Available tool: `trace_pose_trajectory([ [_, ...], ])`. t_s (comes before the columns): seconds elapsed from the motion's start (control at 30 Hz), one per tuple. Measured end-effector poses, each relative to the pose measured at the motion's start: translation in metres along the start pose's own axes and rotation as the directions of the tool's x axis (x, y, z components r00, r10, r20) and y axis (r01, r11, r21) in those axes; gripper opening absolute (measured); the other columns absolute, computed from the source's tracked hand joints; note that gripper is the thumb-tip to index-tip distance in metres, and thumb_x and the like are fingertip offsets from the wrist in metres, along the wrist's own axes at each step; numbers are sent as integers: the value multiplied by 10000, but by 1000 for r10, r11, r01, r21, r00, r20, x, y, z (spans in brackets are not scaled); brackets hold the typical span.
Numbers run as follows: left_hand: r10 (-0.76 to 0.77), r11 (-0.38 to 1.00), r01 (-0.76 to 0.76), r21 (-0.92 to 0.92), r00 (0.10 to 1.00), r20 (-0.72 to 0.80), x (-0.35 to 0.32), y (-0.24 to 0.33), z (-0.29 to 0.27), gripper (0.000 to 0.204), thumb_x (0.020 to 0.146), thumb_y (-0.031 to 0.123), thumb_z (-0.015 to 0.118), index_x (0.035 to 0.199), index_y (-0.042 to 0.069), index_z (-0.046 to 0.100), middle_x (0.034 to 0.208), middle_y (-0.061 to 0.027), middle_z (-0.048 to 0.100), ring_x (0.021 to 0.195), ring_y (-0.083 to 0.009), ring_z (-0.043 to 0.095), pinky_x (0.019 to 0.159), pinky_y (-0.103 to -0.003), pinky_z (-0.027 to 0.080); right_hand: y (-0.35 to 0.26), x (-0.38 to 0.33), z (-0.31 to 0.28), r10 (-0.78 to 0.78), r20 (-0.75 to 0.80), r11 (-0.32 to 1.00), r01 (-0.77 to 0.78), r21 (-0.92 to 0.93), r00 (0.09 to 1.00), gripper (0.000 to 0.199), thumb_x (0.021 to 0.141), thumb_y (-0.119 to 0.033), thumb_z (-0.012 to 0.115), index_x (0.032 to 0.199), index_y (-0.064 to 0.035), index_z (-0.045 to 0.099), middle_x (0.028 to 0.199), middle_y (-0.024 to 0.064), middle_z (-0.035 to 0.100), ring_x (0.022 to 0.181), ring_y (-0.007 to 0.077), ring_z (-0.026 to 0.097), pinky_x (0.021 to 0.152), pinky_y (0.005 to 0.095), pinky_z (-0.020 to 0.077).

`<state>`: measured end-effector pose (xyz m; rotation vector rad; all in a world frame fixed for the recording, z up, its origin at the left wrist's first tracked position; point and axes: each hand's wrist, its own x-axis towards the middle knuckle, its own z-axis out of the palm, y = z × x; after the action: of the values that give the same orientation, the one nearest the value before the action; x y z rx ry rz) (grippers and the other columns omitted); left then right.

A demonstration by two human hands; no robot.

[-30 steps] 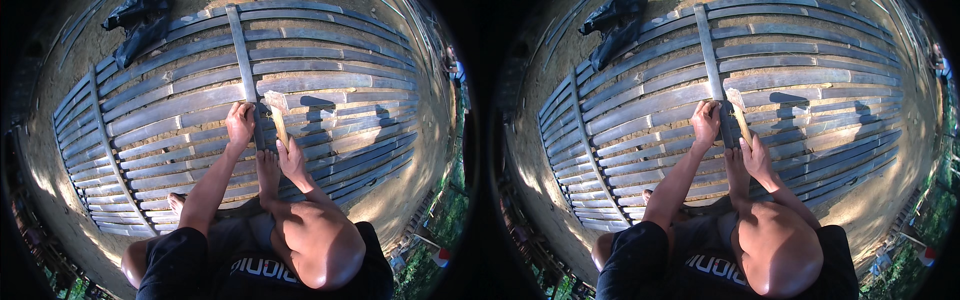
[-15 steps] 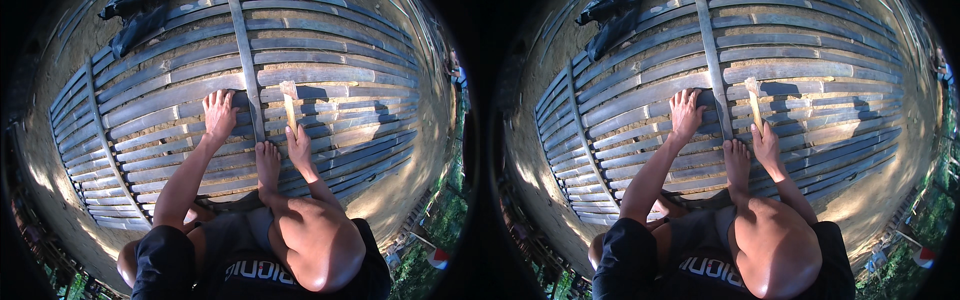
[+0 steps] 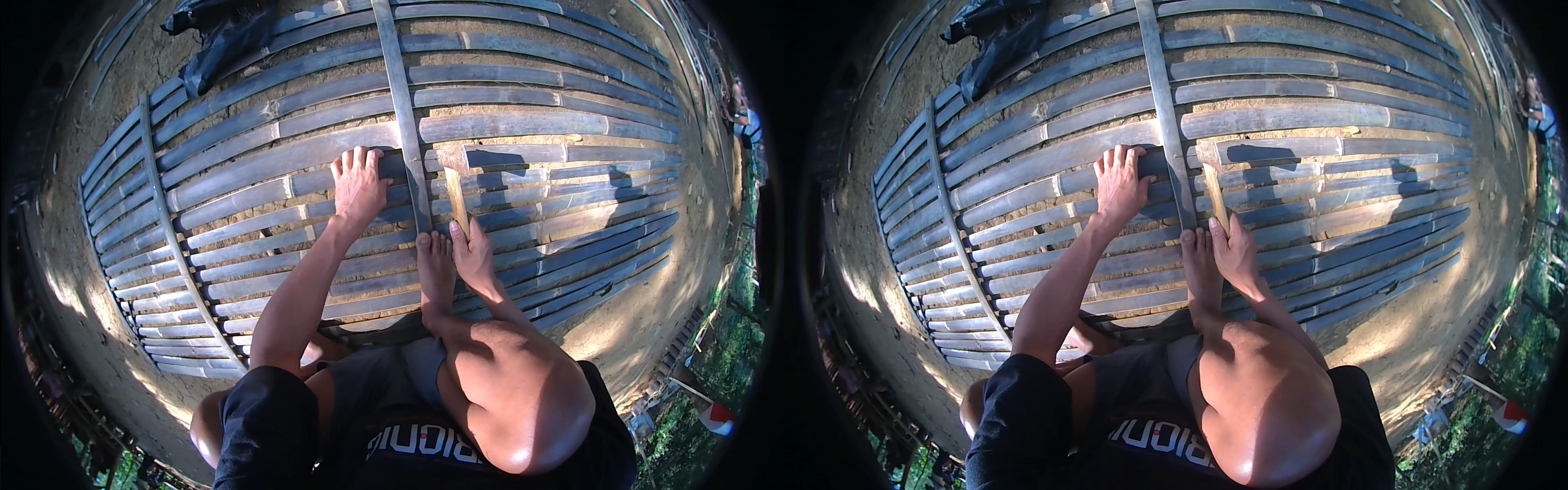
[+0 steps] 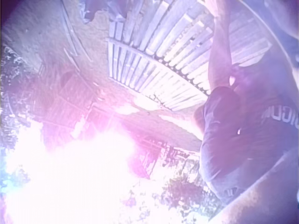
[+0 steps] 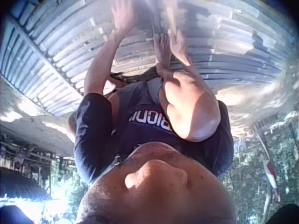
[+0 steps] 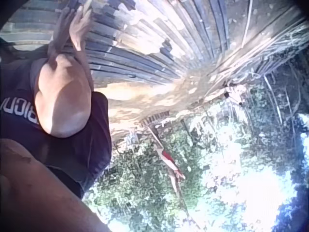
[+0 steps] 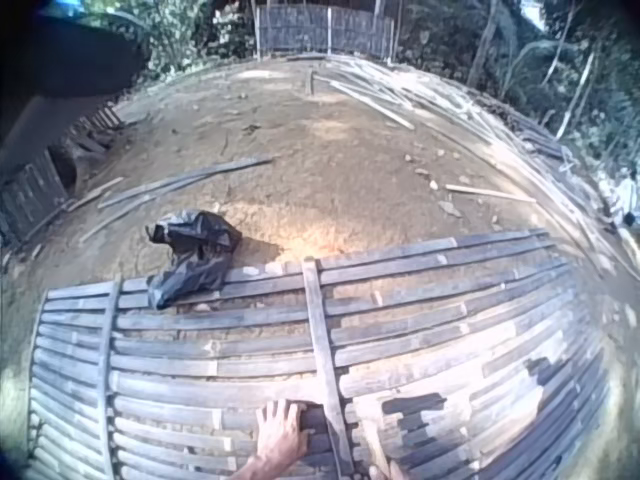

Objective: The person aligns bamboo strips on a flat surface, retrieves nails from a plastic bag, and secures the strips using a hammer.

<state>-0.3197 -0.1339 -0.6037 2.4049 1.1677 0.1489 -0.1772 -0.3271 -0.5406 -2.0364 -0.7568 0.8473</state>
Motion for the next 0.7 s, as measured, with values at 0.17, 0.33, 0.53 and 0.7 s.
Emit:
trace_pose_trajectory([
  [0.17, 3, 1000, -3, -19, 1000, -19, -2, -2, 4, 529, 830, 255, 790, 1280, 96, 562, 1234, -114, 546, 1228, -325, 486, 1076, -503, 334, 6, -1, 0, -10, 87, 1000, 11, -5, 996, 411, 1036, -389, 586, 992, 18, 617, 803, 299, 631, 767, 521, 622, 621, 523, 472],
  [0.33, 8, 1000, -9, -21, 999, -33, -4, -3, 7, 515, 844, 250, 770, 1288, 98, 558, 1240, -115, 546, 1228, -325, 485, 1077, -503, 333, 12, 7, 1, -90, 134, 993, 100, -69, 987, 371, 1051, -345, 566, 1011, 23, 587, 780, 285, 616, 742, 510, 617, 605, 511, 466],
  [0.53, 10, 999, -11, -31, 998, -56, -4, -2, 7, 493, 850, 240, 760, 1278, 96, 561, 1234, -120, 546, 1222, -330, 486, 1073, -503, 335, 5, 11, -1, -270, 78, 957, 276, -83, 960, 325, 1066, -293, 545, 1041, 31, 553, 765, 278, 605, 728, 510, 611, 592, 505, 461],
  [0.7, 12, 999, -14, -45, 999, -49, -4, -1, 6, 483, 850, 235, 758, 1267, 89, 562, 1225, -125, 545, 1218, -334, 486, 1066, -503, 339, 3, 18, -7, -184, 185, 963, 215, -165, 965, 314, 1067, -263, 533, 1113, 48, 544, 814, 314, 614, 776, 539, 610, 615, 516, 474],
])
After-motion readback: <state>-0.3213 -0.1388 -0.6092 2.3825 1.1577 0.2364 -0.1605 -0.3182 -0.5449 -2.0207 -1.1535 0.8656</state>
